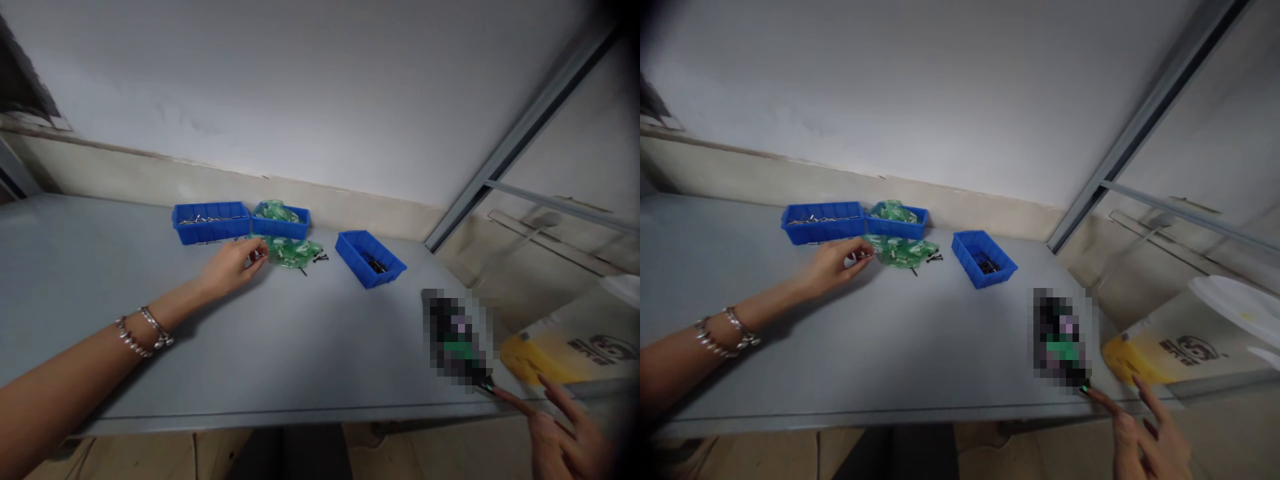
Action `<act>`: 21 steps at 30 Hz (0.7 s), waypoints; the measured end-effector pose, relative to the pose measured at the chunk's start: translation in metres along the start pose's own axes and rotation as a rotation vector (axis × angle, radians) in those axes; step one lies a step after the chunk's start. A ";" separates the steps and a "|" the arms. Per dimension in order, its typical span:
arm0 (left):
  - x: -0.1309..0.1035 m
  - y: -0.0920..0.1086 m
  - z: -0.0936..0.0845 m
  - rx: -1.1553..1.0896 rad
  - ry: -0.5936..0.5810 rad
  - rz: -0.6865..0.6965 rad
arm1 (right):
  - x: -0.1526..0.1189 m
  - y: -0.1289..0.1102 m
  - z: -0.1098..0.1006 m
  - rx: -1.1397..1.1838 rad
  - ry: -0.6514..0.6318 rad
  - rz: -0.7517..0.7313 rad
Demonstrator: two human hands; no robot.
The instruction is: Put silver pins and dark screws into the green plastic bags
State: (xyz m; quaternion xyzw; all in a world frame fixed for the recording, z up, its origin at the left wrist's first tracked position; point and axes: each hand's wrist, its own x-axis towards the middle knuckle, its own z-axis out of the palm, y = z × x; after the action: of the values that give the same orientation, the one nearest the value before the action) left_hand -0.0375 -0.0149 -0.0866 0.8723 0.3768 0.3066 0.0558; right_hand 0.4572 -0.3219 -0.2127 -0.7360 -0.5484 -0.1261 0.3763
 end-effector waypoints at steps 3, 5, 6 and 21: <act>0.000 0.000 0.000 0.005 0.001 -0.004 | 0.006 -0.012 0.000 -0.077 0.103 -0.070; -0.001 0.000 0.000 0.018 -0.007 -0.016 | 0.009 -0.018 0.001 -0.109 0.138 -0.126; -0.001 0.000 0.000 0.024 -0.010 -0.019 | 0.010 -0.019 0.001 -0.120 0.160 -0.150; 0.000 0.002 -0.001 0.025 -0.006 -0.014 | 0.005 -0.018 -0.002 -0.178 0.115 -0.136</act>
State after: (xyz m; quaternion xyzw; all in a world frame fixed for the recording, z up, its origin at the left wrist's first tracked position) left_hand -0.0370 -0.0163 -0.0854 0.8713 0.3864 0.2988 0.0479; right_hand 0.4431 -0.3176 -0.2008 -0.7191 -0.5613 -0.2417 0.3308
